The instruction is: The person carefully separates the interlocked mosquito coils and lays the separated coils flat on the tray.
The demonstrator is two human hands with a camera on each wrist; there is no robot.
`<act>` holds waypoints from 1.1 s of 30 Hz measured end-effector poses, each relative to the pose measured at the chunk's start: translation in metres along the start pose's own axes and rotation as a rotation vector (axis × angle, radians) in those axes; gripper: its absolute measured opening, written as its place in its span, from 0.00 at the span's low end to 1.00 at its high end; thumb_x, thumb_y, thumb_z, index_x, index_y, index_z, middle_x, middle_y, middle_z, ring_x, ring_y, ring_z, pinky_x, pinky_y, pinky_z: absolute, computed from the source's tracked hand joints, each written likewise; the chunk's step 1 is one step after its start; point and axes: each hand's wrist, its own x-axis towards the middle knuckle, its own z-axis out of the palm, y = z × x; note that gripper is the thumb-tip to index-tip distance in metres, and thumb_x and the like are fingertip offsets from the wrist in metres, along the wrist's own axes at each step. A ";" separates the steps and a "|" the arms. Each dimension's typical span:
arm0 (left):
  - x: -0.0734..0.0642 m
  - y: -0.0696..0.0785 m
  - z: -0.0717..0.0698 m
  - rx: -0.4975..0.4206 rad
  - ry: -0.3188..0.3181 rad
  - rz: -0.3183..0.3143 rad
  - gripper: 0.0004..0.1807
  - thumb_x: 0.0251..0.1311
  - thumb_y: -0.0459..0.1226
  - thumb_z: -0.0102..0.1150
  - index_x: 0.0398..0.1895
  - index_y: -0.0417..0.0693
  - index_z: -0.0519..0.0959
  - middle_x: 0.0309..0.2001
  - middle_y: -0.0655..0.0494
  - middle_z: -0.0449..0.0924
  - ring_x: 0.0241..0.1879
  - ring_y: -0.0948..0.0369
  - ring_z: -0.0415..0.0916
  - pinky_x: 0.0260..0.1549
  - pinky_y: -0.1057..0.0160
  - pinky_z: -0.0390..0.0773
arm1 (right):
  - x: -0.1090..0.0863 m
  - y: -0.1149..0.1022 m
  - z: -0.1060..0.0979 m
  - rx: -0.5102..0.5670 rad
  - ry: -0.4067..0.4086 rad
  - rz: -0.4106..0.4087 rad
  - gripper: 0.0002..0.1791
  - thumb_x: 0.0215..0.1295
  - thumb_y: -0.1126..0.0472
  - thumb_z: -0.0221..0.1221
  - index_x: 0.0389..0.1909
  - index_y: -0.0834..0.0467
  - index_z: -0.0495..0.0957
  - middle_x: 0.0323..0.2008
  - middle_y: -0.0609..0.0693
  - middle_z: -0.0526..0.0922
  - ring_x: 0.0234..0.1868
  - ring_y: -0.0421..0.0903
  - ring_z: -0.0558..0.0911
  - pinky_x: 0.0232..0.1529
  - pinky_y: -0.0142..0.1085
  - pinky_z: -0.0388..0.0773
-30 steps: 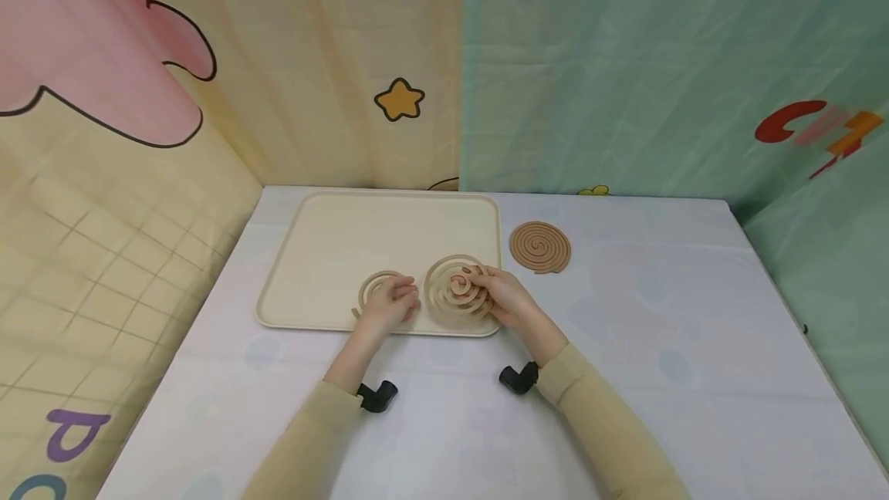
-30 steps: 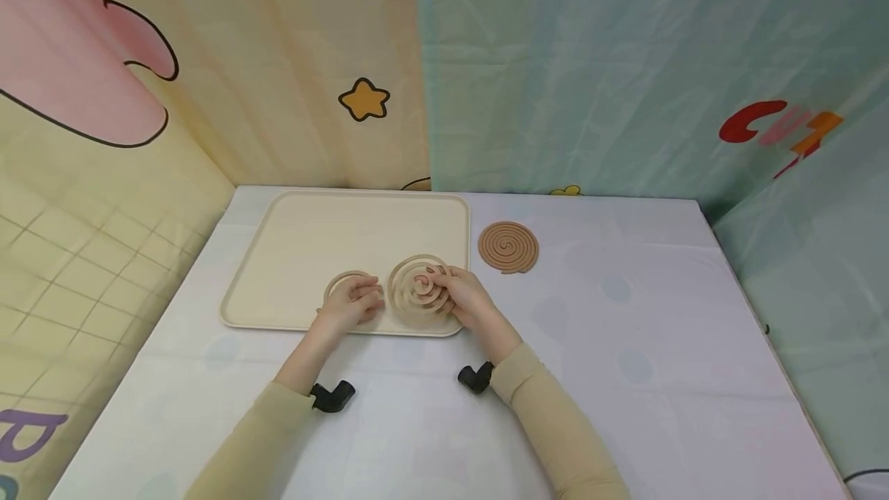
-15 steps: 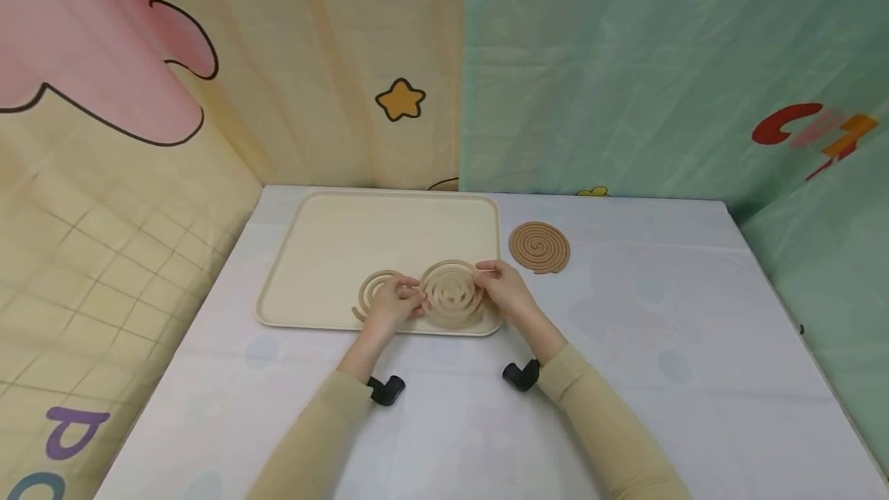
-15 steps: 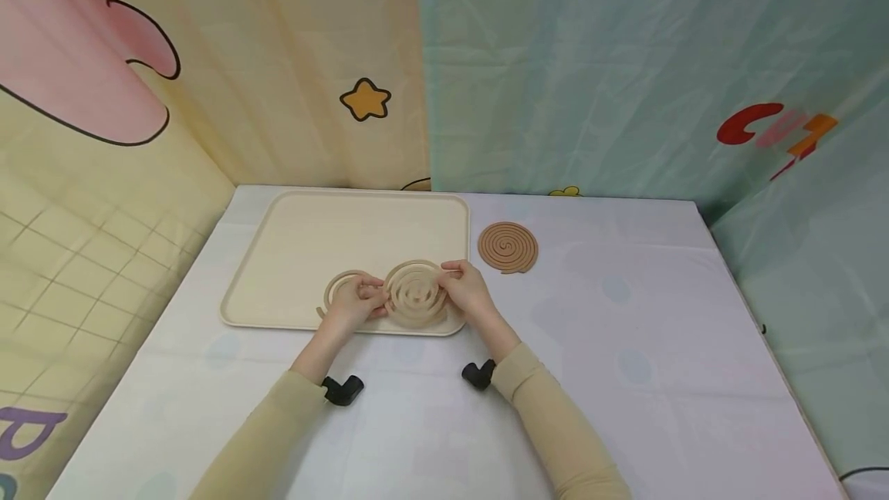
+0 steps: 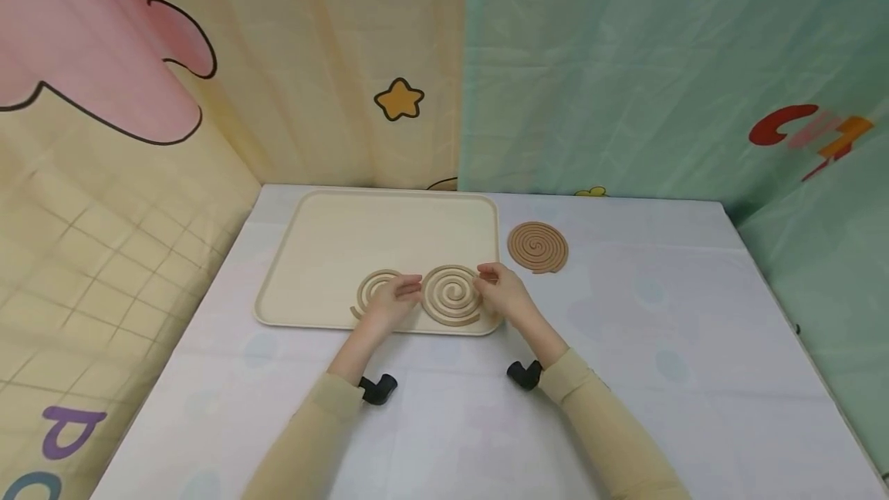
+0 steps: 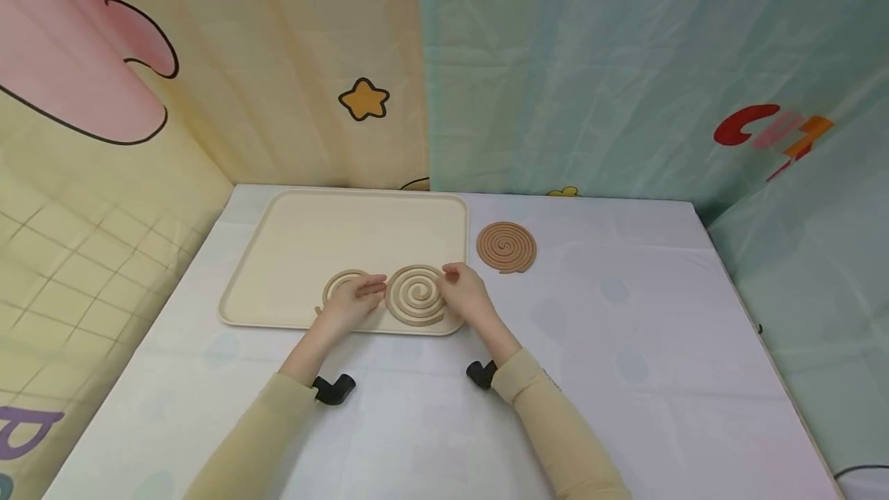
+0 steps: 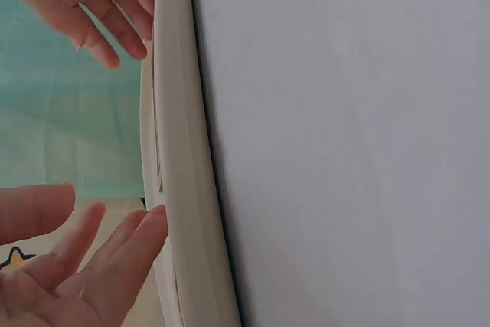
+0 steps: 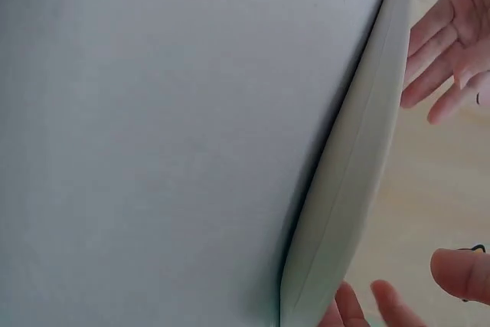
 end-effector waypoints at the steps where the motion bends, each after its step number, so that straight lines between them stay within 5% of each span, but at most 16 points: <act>1: -0.001 0.000 -0.004 0.009 -0.008 0.000 0.22 0.68 0.31 0.55 0.64 0.38 0.72 0.60 0.38 0.76 0.61 0.45 0.74 0.59 0.52 0.77 | -0.001 0.000 -0.001 -0.022 0.000 -0.015 0.23 0.71 0.61 0.53 0.64 0.65 0.69 0.61 0.64 0.75 0.65 0.59 0.73 0.66 0.50 0.71; 8: -0.012 -0.014 -0.047 0.266 0.039 0.065 0.20 0.70 0.34 0.53 0.64 0.46 0.75 0.62 0.41 0.75 0.59 0.45 0.74 0.57 0.45 0.76 | -0.008 -0.005 0.000 -0.518 -0.101 -0.371 0.19 0.69 0.66 0.57 0.60 0.60 0.77 0.62 0.61 0.76 0.64 0.60 0.74 0.63 0.51 0.74; 11: -0.013 -0.021 -0.059 0.370 0.028 0.104 0.21 0.67 0.32 0.57 0.63 0.44 0.76 0.64 0.38 0.72 0.57 0.44 0.76 0.55 0.44 0.77 | -0.011 -0.004 0.003 -0.627 -0.174 -0.453 0.21 0.66 0.66 0.60 0.61 0.57 0.77 0.66 0.63 0.71 0.68 0.63 0.69 0.65 0.53 0.72; 18: -0.008 -0.033 -0.066 0.456 -0.051 0.159 0.29 0.55 0.30 0.69 0.62 0.38 0.75 0.71 0.36 0.63 0.70 0.35 0.57 0.67 0.36 0.61 | -0.012 -0.002 0.006 -0.640 -0.266 -0.392 0.30 0.62 0.60 0.66 0.66 0.55 0.73 0.73 0.62 0.62 0.75 0.65 0.57 0.68 0.57 0.66; 27: -0.004 -0.031 -0.063 0.465 -0.034 0.125 0.32 0.55 0.33 0.70 0.65 0.37 0.72 0.73 0.38 0.60 0.71 0.35 0.55 0.67 0.35 0.60 | -0.009 -0.001 0.004 -0.648 -0.261 -0.316 0.32 0.63 0.60 0.66 0.69 0.56 0.70 0.74 0.61 0.59 0.76 0.64 0.54 0.69 0.57 0.64; 33: -0.005 -0.033 -0.064 0.441 -0.016 0.131 0.33 0.56 0.35 0.70 0.65 0.37 0.71 0.72 0.38 0.61 0.71 0.35 0.54 0.68 0.35 0.58 | -0.006 0.002 -0.002 -0.582 -0.220 -0.338 0.30 0.65 0.59 0.64 0.67 0.58 0.71 0.74 0.59 0.61 0.74 0.62 0.60 0.68 0.54 0.68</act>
